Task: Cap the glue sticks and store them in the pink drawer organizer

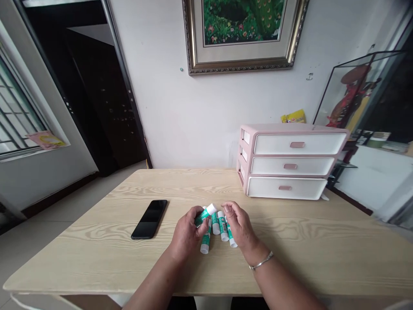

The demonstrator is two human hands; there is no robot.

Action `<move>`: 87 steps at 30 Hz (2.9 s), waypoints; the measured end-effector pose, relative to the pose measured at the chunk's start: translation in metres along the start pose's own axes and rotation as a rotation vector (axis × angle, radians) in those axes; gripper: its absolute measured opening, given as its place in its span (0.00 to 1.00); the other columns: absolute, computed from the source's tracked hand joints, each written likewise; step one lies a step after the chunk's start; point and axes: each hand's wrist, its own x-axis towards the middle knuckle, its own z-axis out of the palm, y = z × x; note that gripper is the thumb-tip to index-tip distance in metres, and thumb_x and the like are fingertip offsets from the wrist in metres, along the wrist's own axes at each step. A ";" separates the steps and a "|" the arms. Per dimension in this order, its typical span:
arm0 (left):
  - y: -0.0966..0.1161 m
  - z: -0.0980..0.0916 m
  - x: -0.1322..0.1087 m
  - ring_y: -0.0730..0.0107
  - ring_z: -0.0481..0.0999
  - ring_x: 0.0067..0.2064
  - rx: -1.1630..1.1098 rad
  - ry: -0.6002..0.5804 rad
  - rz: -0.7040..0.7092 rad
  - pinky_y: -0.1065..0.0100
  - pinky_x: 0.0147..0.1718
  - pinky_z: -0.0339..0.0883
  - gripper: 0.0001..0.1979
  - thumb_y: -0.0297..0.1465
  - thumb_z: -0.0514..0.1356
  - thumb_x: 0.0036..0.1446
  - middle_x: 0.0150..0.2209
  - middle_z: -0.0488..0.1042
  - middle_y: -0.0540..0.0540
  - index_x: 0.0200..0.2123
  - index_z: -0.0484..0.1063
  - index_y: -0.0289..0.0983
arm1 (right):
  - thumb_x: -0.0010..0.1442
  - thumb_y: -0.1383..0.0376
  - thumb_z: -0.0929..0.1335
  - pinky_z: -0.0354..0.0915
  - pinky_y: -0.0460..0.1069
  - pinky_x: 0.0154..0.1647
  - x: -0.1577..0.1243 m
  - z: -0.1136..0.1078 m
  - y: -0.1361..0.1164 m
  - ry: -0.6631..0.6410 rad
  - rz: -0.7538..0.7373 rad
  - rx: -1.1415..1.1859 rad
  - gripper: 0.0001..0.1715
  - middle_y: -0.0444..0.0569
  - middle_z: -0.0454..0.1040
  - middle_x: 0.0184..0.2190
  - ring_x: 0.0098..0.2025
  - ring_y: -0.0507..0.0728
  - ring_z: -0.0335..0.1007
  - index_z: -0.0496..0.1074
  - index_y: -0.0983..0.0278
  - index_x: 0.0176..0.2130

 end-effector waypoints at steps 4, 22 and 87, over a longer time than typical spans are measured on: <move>0.007 0.006 -0.001 0.61 0.79 0.38 0.093 -0.081 0.058 0.65 0.37 0.68 0.15 0.40 0.60 0.61 0.41 0.81 0.43 0.49 0.73 0.41 | 0.71 0.49 0.58 0.65 0.47 0.32 -0.001 0.000 -0.003 -0.064 0.009 0.024 0.23 0.46 0.73 0.31 0.31 0.54 0.69 0.72 0.61 0.46; 0.028 0.020 -0.009 0.51 0.81 0.43 0.282 -0.217 0.136 0.60 0.41 0.69 0.16 0.41 0.54 0.67 0.44 0.82 0.40 0.53 0.73 0.43 | 0.68 0.59 0.61 0.65 0.47 0.33 0.000 0.011 0.008 -0.119 0.021 0.038 0.11 0.44 0.74 0.30 0.30 0.54 0.67 0.71 0.60 0.40; -0.048 -0.042 -0.016 0.50 0.73 0.47 1.043 0.240 -0.255 0.57 0.44 0.65 0.15 0.32 0.55 0.62 0.44 0.76 0.38 0.49 0.76 0.36 | 0.61 0.67 0.65 0.61 0.49 0.44 0.017 -0.031 0.029 -0.106 0.441 -0.855 0.15 0.57 0.76 0.45 0.48 0.60 0.73 0.73 0.66 0.48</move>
